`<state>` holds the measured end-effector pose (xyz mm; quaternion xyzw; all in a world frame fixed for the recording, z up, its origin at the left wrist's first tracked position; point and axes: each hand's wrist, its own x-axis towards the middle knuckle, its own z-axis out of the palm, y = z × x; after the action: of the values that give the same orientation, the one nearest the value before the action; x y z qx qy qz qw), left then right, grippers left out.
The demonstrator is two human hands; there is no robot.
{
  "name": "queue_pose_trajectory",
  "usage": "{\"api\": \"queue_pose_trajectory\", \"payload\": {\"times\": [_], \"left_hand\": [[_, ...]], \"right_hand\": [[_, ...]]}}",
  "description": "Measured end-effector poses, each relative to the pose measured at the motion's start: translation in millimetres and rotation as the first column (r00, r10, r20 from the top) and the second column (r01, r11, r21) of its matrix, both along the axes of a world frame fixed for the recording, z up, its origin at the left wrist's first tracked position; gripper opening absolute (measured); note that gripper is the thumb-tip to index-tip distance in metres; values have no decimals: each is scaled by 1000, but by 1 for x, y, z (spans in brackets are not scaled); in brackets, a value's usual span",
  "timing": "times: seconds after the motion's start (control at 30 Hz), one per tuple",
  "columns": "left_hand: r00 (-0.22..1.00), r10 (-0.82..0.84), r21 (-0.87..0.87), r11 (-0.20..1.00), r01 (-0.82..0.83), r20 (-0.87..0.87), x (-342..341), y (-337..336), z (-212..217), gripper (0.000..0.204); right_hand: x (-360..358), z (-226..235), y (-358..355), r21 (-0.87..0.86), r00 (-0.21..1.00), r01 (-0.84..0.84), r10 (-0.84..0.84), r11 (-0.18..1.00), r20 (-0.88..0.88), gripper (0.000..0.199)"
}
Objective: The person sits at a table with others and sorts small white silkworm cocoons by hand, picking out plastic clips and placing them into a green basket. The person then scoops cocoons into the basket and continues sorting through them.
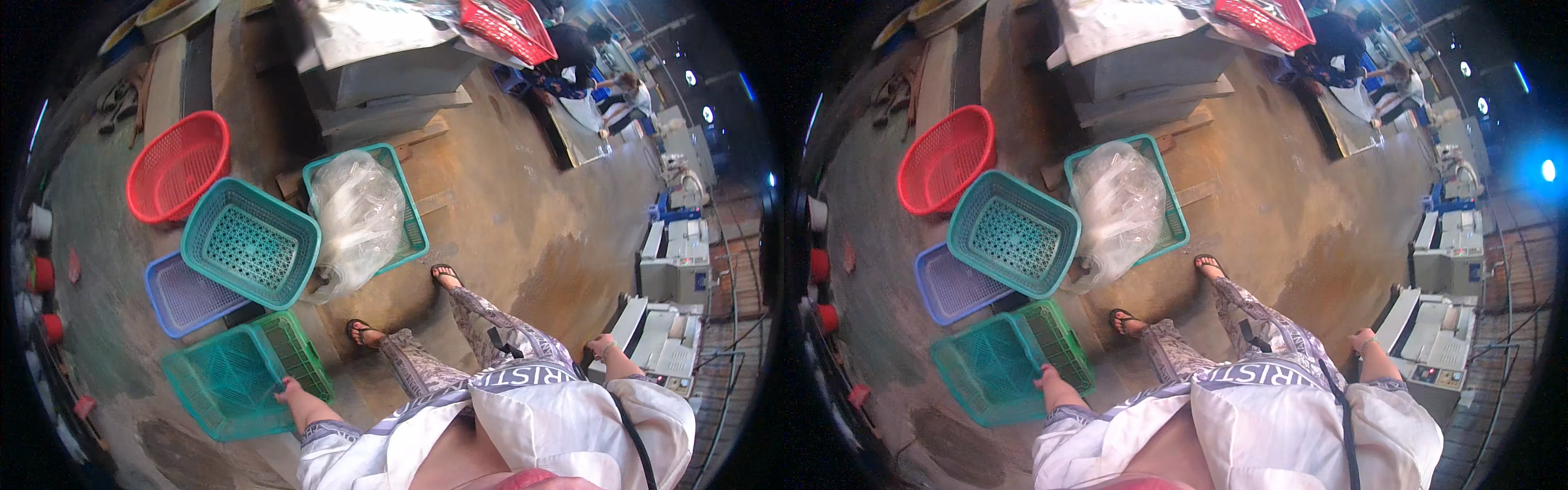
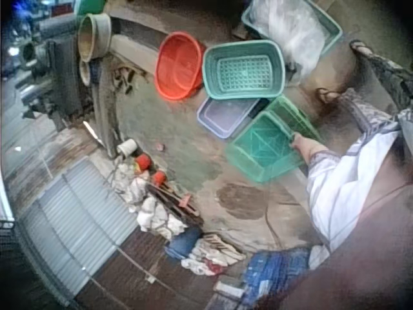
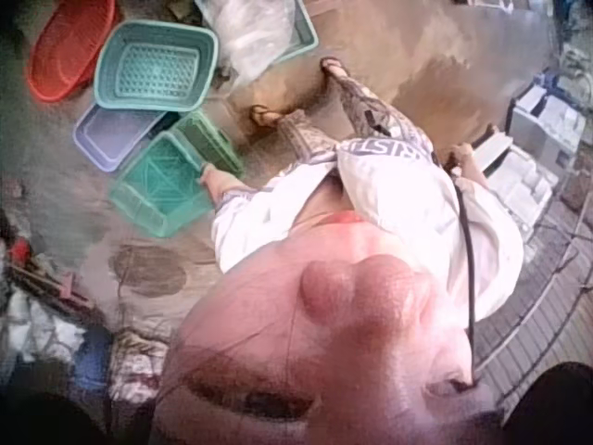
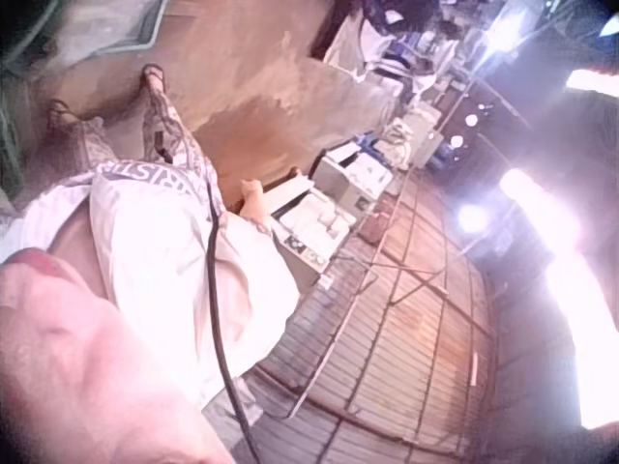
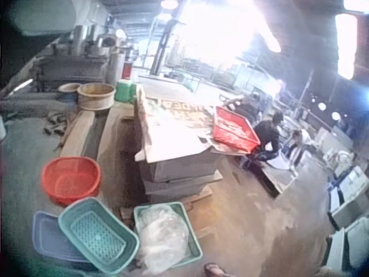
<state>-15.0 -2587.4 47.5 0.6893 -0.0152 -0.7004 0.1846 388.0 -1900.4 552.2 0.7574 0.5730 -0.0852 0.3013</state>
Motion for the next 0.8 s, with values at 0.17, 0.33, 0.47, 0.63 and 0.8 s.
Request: {"api": "queue_pose_trajectory", "payload": {"times": [0.17,0.33,0.47,0.63,0.8], "left_hand": [[986,160,273,952,-140,-51,46,-100,62,23],[851,-518,-124,853,507,-84,118,-38,173,21],[527,-850,-205,520,829,-24,94,118,223,22],[169,-984,-266,179,947,-59,88,330,259,24],[-92,-992,-309,-63,949,-82,109,464,293,26]], "right_hand": [[37,-34,-4,-119,995,69,-76,991,-58,32],[-3,-34,-2,-165,971,62,-98,984,-219,31],[58,-93,35,-202,916,67,-140,977,-376,33],[119,-140,89,-212,763,259,-334,942,-554,31],[227,-160,116,-232,538,555,-558,798,-632,28]]}}
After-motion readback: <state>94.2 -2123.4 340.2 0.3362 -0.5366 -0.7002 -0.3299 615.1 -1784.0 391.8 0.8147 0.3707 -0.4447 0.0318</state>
